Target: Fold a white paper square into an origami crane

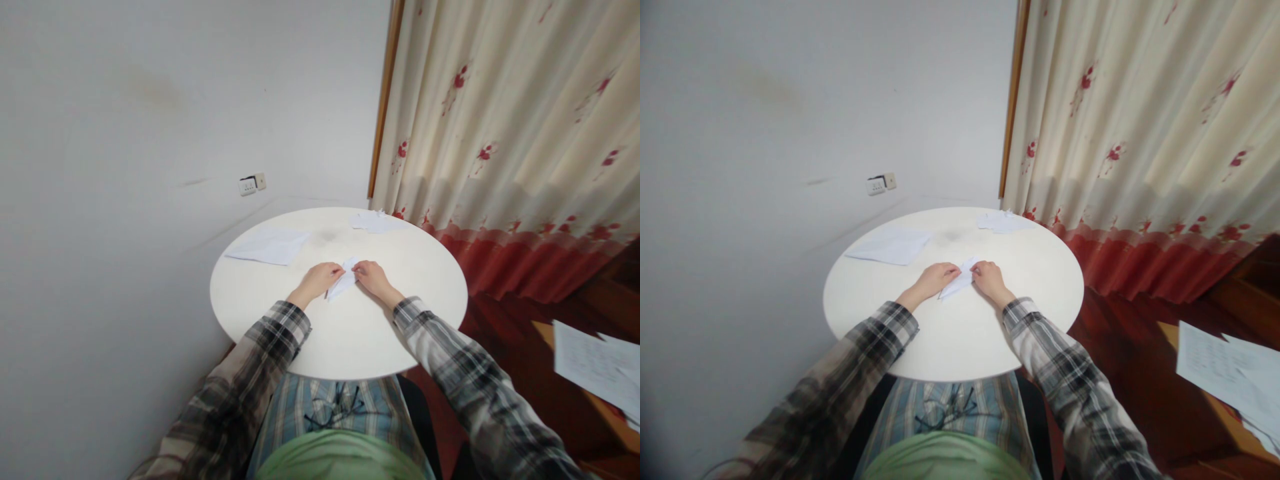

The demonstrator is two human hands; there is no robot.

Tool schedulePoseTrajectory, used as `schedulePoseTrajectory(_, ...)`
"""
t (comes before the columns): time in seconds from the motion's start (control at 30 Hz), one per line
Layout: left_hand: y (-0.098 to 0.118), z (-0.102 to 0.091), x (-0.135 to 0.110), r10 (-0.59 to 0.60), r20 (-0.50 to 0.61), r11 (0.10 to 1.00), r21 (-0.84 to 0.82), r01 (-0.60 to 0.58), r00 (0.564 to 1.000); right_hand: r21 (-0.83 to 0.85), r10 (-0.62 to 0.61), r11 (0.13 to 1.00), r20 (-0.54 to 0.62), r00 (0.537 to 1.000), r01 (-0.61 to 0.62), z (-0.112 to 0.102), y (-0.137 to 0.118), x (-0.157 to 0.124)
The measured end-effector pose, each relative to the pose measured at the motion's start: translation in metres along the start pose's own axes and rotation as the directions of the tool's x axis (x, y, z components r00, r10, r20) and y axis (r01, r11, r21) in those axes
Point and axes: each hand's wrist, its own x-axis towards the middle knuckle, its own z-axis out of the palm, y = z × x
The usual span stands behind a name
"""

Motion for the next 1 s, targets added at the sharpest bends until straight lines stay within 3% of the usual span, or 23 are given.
schedulePoseTrajectory(0.33, -0.008, 0.004, 0.003, 0.095, 0.052, 0.983, 0.15, -0.102, 0.994, 0.006, 0.091, 0.996, -0.057, 0.994, -0.091, -0.006, -0.003, -0.001)
schedulePoseTrajectory(0.47, -0.008, 0.008, 0.005, 0.152, 0.042, 0.97, 0.188, -0.157, 0.987, 0.099, -0.022, 0.995, -0.048, 0.999, 0.027, -0.001, -0.002, 0.0)
schedulePoseTrajectory(0.63, -0.003, 0.006, 0.003, 0.14, 0.066, 0.974, 0.171, -0.15, 0.988, 0.256, -0.209, 0.944, -0.019, 0.978, 0.207, 0.003, -0.004, -0.001)
schedulePoseTrajectory(1.0, 0.0, 0.004, -0.005, 0.076, 0.06, 0.997, -0.007, -0.076, 0.995, 0.269, -0.221, 0.94, 0.012, 0.975, 0.21, 0.0, -0.006, -0.003)
